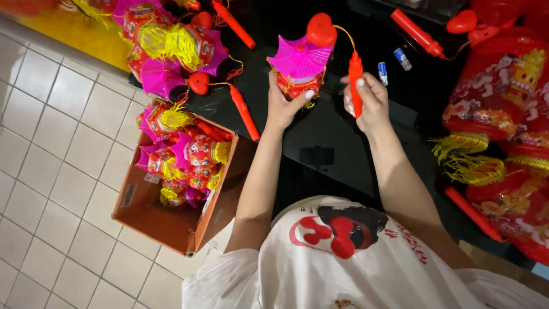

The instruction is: Assembling small decorative lanterns by attaching handles, tassels, and other components.

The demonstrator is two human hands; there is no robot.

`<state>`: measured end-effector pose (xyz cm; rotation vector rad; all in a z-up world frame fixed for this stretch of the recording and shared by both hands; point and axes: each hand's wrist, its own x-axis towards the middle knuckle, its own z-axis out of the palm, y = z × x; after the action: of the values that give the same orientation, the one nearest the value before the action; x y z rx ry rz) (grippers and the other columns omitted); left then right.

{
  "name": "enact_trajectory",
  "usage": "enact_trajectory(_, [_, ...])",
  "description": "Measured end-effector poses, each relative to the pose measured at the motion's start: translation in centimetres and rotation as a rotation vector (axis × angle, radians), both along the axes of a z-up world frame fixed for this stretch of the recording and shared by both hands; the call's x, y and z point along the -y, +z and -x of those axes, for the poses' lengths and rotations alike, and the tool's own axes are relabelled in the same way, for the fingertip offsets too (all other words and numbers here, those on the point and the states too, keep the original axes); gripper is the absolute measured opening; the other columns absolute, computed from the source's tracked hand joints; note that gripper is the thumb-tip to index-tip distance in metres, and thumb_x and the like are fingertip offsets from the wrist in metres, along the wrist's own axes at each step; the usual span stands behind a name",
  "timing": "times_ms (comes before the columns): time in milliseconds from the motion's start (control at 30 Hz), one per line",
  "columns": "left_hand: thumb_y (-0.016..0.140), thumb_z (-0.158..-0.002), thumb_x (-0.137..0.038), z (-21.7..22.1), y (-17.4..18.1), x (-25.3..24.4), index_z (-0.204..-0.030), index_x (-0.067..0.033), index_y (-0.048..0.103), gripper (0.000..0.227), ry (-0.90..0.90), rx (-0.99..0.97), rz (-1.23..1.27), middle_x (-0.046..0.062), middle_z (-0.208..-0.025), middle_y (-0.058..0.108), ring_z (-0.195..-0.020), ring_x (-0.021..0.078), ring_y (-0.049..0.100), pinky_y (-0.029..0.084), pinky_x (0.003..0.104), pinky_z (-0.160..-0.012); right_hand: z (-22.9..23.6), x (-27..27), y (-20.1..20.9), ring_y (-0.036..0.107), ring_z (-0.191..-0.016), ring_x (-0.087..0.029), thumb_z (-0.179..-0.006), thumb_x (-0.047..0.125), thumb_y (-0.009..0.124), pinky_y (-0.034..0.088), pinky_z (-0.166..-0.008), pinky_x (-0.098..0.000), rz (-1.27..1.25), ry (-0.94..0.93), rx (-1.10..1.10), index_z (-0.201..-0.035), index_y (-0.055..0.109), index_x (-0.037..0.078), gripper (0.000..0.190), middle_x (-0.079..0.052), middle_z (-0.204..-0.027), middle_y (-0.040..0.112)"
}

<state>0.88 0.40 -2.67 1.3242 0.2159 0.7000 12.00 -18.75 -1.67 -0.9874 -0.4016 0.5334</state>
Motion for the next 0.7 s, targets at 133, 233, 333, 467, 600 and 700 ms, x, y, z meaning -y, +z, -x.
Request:
enact_trajectory(133, [0.101,-0.071,-0.016,0.1,-0.4,-0.1,-0.136,-0.0071,0.048,0.085,0.015,-0.001,0.005,0.018,-0.122,0.063,-0.120,0.0284,0.061,0.050,0.049,-0.105,0.4,-0.1,-0.4,0.047,-0.042,-0.013,-0.107,0.034,0.057,0.039,-0.038,-0.0208,-0.016,0.039,0.009,-0.113,0.061,-0.012,0.047,-0.013,-0.062,0.051])
enact_trajectory(233, [0.101,-0.070,-0.018,-0.1,0.3,0.3,-0.138,-0.0062,0.047,0.088,0.031,-0.012,-0.014,0.020,-0.124,0.062,-0.122,0.0313,0.060,0.050,0.050,-0.105,0.2,-0.4,-0.3,0.050,-0.045,-0.013,-0.108,0.034,0.056,0.040,-0.039,-0.0213,-0.019,0.041,-0.001,-0.115,0.060,-0.012,0.047,-0.015,-0.064,0.052])
enact_trajectory(333, [0.102,-0.068,-0.020,-0.1,0.6,0.4,-0.138,-0.0049,0.047,0.090,0.044,-0.020,-0.006,0.022,-0.125,0.060,-0.123,0.0345,0.058,0.047,0.052,-0.107,0.1,-0.9,0.3,0.052,-0.049,-0.015,-0.108,0.032,0.053,0.042,-0.042,-0.0220,-0.032,0.023,-0.059,-0.126,0.059,-0.011,0.046,-0.015,-0.071,0.056])
enact_trajectory(467, [0.102,-0.068,-0.025,0.5,1.3,1.0,-0.139,-0.0035,0.046,0.093,0.069,-0.065,-0.073,0.028,-0.125,0.059,-0.125,0.0428,0.059,0.047,0.057,-0.107,0.2,-0.6,0.0,0.056,-0.056,-0.016,-0.106,0.033,0.054,0.043,-0.046,-0.0227,-0.059,0.057,-0.085,-0.133,0.058,-0.007,0.048,-0.016,-0.084,0.063])
enact_trajectory(600, [0.102,-0.067,-0.028,0.3,1.7,0.7,-0.138,-0.0039,0.047,0.093,0.068,-0.094,-0.081,0.028,-0.123,0.061,-0.123,0.0434,0.060,0.048,0.057,-0.105,0.0,0.0,-0.5,0.049,-0.048,-0.015,-0.107,0.035,0.056,0.038,-0.042,-0.0214,-0.064,0.063,-0.057,-0.126,0.059,-0.009,0.048,-0.013,-0.071,0.053])
enact_trajectory(700, [0.103,-0.064,-0.027,-0.1,0.2,0.4,-0.138,-0.0032,0.048,0.096,0.087,-0.072,-0.070,0.029,-0.123,0.060,-0.123,0.0434,0.059,0.048,0.057,-0.106,-0.1,0.7,-0.9,0.049,-0.046,-0.013,-0.107,0.038,0.057,0.038,-0.040,-0.0202,-0.045,0.058,-0.020,-0.123,0.058,-0.009,0.050,-0.011,-0.069,0.051])
